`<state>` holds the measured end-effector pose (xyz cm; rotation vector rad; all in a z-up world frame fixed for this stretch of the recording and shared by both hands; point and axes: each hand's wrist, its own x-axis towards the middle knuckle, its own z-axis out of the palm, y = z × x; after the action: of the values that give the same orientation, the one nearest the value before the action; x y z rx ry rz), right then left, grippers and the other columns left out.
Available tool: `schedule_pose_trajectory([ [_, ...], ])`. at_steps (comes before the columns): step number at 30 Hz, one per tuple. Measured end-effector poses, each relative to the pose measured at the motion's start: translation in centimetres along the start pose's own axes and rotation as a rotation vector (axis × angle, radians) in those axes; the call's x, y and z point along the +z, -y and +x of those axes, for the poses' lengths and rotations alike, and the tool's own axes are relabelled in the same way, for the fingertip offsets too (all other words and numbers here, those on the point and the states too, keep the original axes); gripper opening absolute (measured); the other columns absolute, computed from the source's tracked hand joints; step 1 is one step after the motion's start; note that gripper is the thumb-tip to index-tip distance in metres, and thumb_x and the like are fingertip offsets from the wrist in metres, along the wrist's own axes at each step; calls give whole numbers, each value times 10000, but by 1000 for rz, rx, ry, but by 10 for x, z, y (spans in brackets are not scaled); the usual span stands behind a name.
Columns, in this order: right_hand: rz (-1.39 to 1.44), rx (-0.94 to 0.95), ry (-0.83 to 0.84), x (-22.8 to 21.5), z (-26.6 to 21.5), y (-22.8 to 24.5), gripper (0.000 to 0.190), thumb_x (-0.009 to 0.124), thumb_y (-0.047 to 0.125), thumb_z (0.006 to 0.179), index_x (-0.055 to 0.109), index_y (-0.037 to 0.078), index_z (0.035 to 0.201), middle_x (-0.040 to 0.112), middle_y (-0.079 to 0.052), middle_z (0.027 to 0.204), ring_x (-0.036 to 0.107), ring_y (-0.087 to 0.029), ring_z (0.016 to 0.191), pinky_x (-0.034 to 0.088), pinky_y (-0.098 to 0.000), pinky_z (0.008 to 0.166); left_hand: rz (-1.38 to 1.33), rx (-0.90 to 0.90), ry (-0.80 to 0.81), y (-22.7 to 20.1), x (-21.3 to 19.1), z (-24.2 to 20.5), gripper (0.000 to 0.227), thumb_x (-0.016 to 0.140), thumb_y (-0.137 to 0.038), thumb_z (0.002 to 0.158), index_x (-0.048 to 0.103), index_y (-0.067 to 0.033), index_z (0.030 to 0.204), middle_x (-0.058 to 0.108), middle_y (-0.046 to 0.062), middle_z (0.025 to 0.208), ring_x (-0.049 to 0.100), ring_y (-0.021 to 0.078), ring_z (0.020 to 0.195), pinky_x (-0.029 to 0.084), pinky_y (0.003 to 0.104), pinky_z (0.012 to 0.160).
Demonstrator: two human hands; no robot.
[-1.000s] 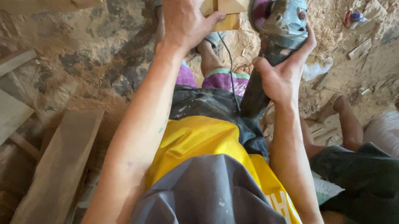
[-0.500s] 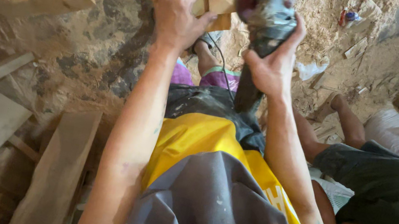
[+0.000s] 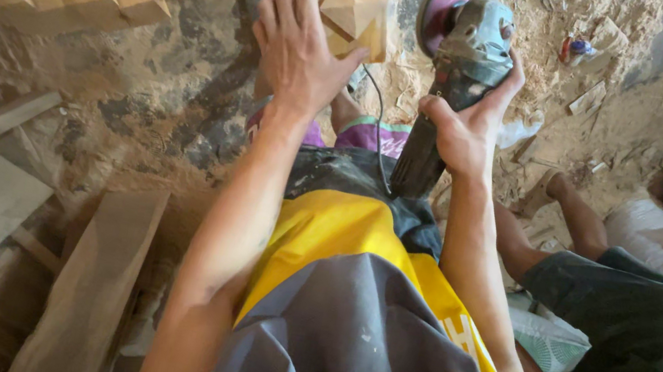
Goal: The person shapes a small wooden block by hand using an angle grinder with a sanding disc. They rotate the block to sand multiple sides while sitting in a workshop.
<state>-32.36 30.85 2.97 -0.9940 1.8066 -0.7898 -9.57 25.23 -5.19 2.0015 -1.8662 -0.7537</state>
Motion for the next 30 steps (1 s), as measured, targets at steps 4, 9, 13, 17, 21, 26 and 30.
schedule_pose_trajectory([
  [4,42,10,38,-3,-1,2,1040,812,-7,795,160,99,1599,564,-176,1340,603,-273,1196,532,-396,1078,1,83,-49,-4,13,5,744,991,-415,665,574,-88,1186,544,138,1162,503,336,1146,456,512,949],
  [9,-73,-32,73,-2,-2,9,1059,809,28,792,137,100,1607,522,-200,1416,596,-305,1265,525,-420,1107,-77,279,20,2,0,20,640,960,-208,636,687,-84,1202,582,100,1129,537,306,1087,451,451,896],
  [13,-258,-100,81,5,-4,13,1092,841,45,786,130,102,1613,502,-245,1435,573,-353,1311,481,-454,1143,-184,269,22,0,-12,21,568,903,-91,624,746,-97,1170,615,55,1071,535,293,1053,454,428,910],
  [17,-274,-105,114,15,-5,18,1091,840,75,787,117,112,1603,564,-259,1394,636,-378,1259,513,-466,1099,-190,219,12,-5,-15,24,541,845,-31,612,769,-104,1142,642,28,1025,534,279,1026,451,420,880],
  [21,-289,-40,126,18,-6,19,1076,824,101,785,119,124,1597,647,-243,1305,709,-380,1173,553,-472,1043,-182,207,25,-5,-16,24,535,843,-28,625,778,-123,1147,645,22,1026,533,282,1036,449,425,886],
  [26,-291,-67,81,14,-5,12,1070,813,87,789,116,128,1600,601,-269,1355,679,-393,1203,548,-485,1059,-214,200,26,-8,-17,24,580,895,-102,579,768,-109,1144,643,35,1021,528,290,1016,450,430,887],
  [30,-295,-46,76,13,-3,11,1073,814,96,775,120,129,1593,565,-279,1370,658,-397,1204,552,-487,1041,-190,203,33,-7,-19,26,572,887,-87,589,771,-99,1148,652,31,1038,532,287,1021,447,428,867],
])
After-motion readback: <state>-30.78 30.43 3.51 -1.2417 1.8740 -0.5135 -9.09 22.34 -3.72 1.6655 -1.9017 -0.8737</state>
